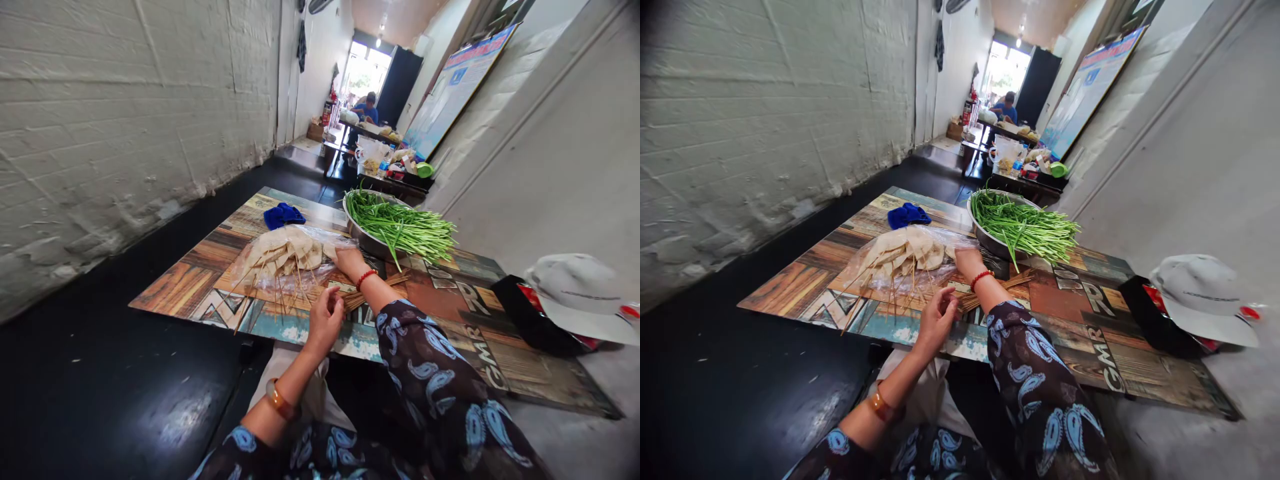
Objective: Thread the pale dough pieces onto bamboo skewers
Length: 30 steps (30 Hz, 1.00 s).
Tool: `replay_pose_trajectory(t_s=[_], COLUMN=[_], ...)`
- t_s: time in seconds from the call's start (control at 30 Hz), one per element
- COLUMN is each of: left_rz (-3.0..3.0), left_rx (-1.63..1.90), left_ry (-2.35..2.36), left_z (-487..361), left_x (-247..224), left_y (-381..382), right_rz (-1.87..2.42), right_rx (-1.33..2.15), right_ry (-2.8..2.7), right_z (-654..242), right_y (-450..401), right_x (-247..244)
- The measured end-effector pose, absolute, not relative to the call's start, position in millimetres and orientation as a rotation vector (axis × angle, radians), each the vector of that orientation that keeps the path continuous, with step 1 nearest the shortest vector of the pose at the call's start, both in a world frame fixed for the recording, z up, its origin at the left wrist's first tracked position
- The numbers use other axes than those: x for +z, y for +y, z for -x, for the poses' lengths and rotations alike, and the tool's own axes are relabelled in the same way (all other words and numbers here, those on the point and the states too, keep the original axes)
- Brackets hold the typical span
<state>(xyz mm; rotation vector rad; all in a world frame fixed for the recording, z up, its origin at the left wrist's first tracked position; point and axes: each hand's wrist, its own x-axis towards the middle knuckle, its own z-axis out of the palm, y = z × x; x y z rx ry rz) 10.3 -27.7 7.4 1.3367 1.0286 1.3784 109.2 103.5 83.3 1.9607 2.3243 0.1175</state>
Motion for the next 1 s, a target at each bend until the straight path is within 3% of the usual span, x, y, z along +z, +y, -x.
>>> replay_pose_trajectory(t_s=[0.3,0.63,0.8,1.0], left_rz=[-1.343,-1.305,-1.279,-1.132], left_rx=[1.362,1.354,1.347,1.298], left_ry=[1.026,1.021,1.016,0.960], left_z=[-8,-8,-10,-11], left_x=[9,9,8,12], left_y=[-27,-26,-26,-26], right_rz=[-2.000,-2.388,-2.708,-2.751], right_rx=[0.200,-0.141,-0.676,-1.824], right_ry=[2.418,2.503,2.529,2.451], right_z=[-104,-110,-112,-120], right_y=[102,104,113,74], right_x=[82,87,96,89])
